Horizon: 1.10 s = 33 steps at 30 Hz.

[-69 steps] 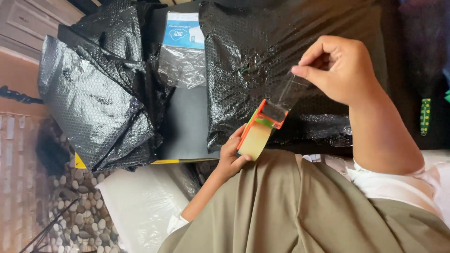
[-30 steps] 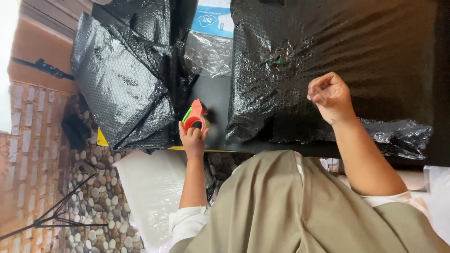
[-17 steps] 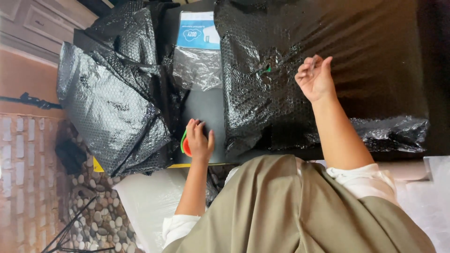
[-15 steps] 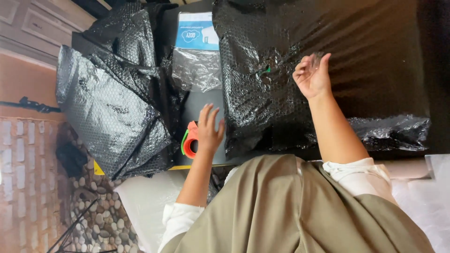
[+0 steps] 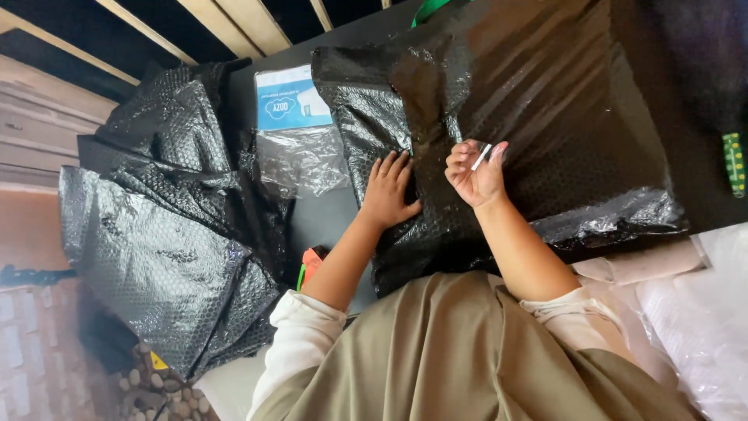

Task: Wrapping a green tote bag with black bubble wrap and securing it with tape using a tape dispenser.

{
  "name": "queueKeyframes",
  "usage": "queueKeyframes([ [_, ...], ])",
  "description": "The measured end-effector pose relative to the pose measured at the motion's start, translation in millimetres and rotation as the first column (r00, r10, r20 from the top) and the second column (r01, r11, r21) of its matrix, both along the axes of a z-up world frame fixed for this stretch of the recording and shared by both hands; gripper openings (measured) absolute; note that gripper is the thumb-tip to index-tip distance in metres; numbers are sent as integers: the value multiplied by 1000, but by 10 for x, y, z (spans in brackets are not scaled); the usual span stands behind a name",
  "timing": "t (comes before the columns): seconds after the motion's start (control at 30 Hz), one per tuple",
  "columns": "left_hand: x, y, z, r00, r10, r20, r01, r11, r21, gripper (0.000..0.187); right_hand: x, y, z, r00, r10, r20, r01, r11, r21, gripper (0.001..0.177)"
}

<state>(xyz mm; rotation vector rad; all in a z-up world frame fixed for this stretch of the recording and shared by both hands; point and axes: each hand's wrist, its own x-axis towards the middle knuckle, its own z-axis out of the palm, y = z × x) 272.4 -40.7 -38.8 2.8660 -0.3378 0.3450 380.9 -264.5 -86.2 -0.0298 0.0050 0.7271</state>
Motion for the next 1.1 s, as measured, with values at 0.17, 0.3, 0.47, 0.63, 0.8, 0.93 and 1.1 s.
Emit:
queueKeyframes([
  [0.17, 118, 10, -127, 990, -9, 137, 25, 994, -111, 91, -99, 90, 65, 1000, -6, 6, 6, 999, 48, 64],
  [0.3, 168, -54, -104, 998, 36, 53, -30, 995, -98, 87, -191, 156, 72, 998, 3, 58, -4, 1000, 12, 66],
  [0.47, 262, 6, 89, 997, 63, -46, -77, 892, -444, 58, -231, 185, 51, 995, 15, 97, -10, 999, -50, 65],
  [0.63, 507, 138, -382, 942, 58, -331, -314, 507, -803, 61, -222, 221, -63, 989, 14, 147, -6, 999, -50, 59],
  [0.8, 489, 37, -275, 941, 184, -283, -332, 655, -678, 37, -213, 184, -46, 988, 13, 156, -5, 998, -56, 53],
  [0.93, 417, 107, -198, 940, 174, -292, -337, 594, -731, 36, -169, 154, 106, 991, -16, 135, 30, 995, -98, 37],
  [1.1, 415, 102, -353, 946, 225, -234, -322, 578, -750, 31, -69, 141, 462, 973, -48, 225, 120, 941, -318, 17],
])
